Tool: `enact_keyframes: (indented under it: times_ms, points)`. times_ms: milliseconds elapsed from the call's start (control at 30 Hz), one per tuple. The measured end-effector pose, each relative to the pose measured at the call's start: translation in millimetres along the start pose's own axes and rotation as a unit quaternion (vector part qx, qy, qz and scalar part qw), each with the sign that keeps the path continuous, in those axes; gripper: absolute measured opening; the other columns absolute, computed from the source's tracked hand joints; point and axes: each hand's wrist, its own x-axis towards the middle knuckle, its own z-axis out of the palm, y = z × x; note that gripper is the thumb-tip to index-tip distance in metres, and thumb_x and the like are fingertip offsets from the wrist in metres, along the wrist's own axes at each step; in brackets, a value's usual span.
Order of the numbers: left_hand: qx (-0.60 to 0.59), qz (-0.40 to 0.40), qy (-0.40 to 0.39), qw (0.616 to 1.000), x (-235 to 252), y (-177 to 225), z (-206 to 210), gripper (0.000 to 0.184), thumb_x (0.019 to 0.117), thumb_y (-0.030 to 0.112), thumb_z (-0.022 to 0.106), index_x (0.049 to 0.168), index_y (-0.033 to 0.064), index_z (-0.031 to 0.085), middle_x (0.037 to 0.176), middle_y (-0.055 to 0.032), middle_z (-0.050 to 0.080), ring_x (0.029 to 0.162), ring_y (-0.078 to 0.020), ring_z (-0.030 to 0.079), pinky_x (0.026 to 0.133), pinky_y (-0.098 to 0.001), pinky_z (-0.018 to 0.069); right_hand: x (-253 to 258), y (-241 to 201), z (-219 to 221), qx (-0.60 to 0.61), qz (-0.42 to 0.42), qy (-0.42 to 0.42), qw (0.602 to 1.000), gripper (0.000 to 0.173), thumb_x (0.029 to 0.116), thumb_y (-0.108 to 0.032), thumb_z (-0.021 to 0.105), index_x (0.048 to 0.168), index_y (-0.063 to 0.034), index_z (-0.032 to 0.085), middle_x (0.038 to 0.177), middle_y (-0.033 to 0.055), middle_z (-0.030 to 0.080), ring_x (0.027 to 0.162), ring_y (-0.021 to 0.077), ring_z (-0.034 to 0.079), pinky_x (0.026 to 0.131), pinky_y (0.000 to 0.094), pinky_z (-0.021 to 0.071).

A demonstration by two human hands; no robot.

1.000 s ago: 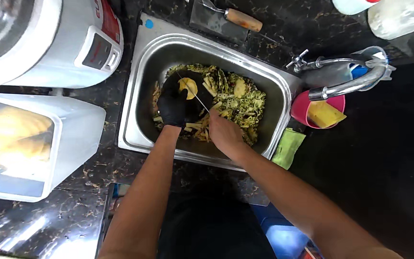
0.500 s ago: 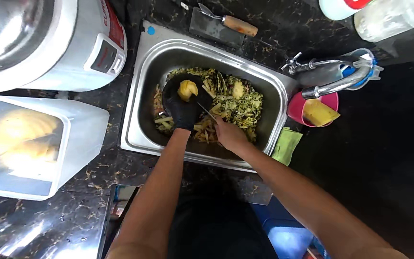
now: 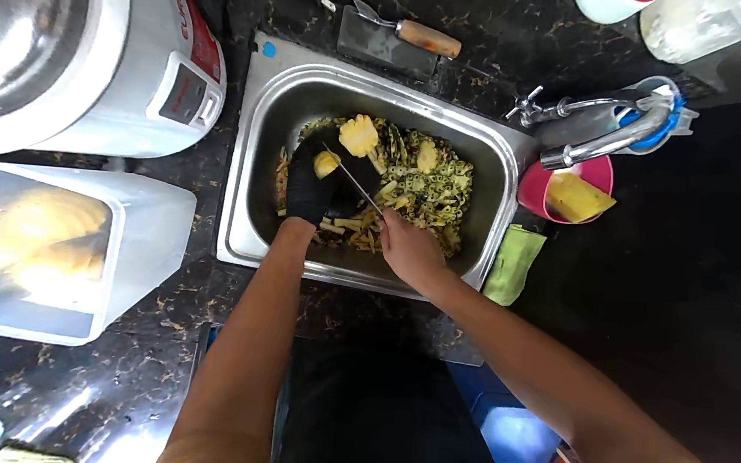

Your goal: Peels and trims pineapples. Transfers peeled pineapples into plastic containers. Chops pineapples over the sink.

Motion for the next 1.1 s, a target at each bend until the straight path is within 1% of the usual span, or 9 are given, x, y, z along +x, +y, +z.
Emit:
enact_keyframes:
  times_ms: [100,200,267,533,667,767,867,967,1100]
  points:
    - [-0.042,-0.014,-0.002,0.999,-15,-3,-10,0.082,0.0831,0.034,0.083,0.154,0.0203,0.045,0.149,-0.0086,0.054,0.139,-0.0204,0.049,0.118,-0.0419,0.04,3,-2,4,-0.021,-0.014,0.002,1.0,0.033,0.1118,-0.036,0.035,0.132,-0.0165,0.052,0.084,0.0099,0.069,0.078,0.0319,0.073,0.065,0.0487,0.0584]
    - [-0.075,-0.1,0.015,0.992,-29,5,-20,0.054,0.0896,0.026,0.077,0.138,0.0086,0.06,0.131,-0.0132,0.066,0.122,-0.0216,0.063,0.108,-0.0439,0.0489,4,-4,7,-0.031,-0.021,-0.007,0.999,0.032,0.1115,-0.034,0.036,0.133,-0.0157,0.051,0.085,0.0104,0.069,0.079,0.0322,0.073,0.065,0.0489,0.0583]
    - [-0.064,-0.123,0.025,0.99,-29,6,-21,0.04,0.0933,0.025,0.073,0.129,0.0072,0.067,0.122,-0.0125,0.07,0.112,-0.021,0.067,0.102,-0.0438,0.0523,5,-6,8,-0.034,-0.016,-0.016,0.999,0.032,0.1114,-0.033,0.036,0.134,-0.0155,0.051,0.086,0.0103,0.069,0.08,0.0323,0.073,0.066,0.0494,0.0586]
    - [-0.032,-0.108,0.015,0.994,-23,6,-25,0.03,0.0927,0.026,0.073,0.115,0.0073,0.073,0.106,-0.0108,0.074,0.097,-0.022,0.07,0.092,-0.0473,0.0562,26,-13,22,-0.041,-0.005,-0.021,0.999,0.031,0.1106,-0.029,0.041,0.136,-0.0139,0.048,0.083,0.0136,0.07,0.079,0.0364,0.073,0.066,0.0522,0.0587]
    - [-0.029,-0.123,0.012,0.992,-23,9,-25,0.035,0.0936,0.026,0.073,0.124,0.0091,0.07,0.115,-0.0111,0.072,0.104,-0.0225,0.07,0.097,-0.0471,0.0549,70,-12,45,-0.035,0.007,-0.032,0.999,0.049,0.1043,-0.012,0.05,0.152,-0.0161,0.04,0.093,0.0188,0.072,0.086,0.0411,0.073,0.069,0.0574,0.0588]
    - [-0.007,-0.089,-0.006,0.996,-19,4,-24,0.052,0.0947,0.026,0.07,0.144,0.017,0.057,0.131,-0.0107,0.066,0.119,-0.0225,0.065,0.105,-0.0457,0.0517,79,-4,37,-0.023,-0.005,-0.064,0.998,0.039,0.1078,-0.019,0.044,0.147,-0.017,0.041,0.094,0.018,0.072,0.088,0.0406,0.073,0.071,0.0584,0.0586]
    - [0.022,-0.051,-0.018,0.998,-15,5,-26,0.044,0.0955,0.024,0.068,0.138,0.0143,0.063,0.132,-0.0142,0.064,0.124,-0.0263,0.06,0.108,-0.0467,0.0467,66,5,12,0.031,-0.021,-0.065,0.997,0.035,0.112,-0.036,0.036,0.139,-0.0174,0.048,0.092,0.0156,0.071,0.086,0.0379,0.073,0.07,0.0574,0.0582]
    - [-0.013,-0.074,-0.014,0.997,-13,7,-24,0.048,0.0928,0.023,0.071,0.139,0.0145,0.061,0.134,-0.0113,0.065,0.123,-0.0223,0.062,0.107,-0.0458,0.049,33,4,3,0.075,-0.017,-0.028,0.997,0.036,0.1118,-0.038,0.036,0.138,-0.0174,0.049,0.083,0.0131,0.069,0.076,0.0346,0.071,0.064,0.0547,0.0577]
    - [-0.061,-0.12,0.003,0.991,-16,13,-17,0.05,0.0931,0.02,0.072,0.139,0.0073,0.056,0.127,-0.0128,0.067,0.116,-0.0211,0.065,0.103,-0.0434,0.0519,6,-1,8,0.056,-0.001,-0.051,0.997,0.032,0.1116,-0.036,0.036,0.133,-0.0169,0.049,0.085,0.0109,0.069,0.081,0.0331,0.072,0.069,0.0519,0.0582]
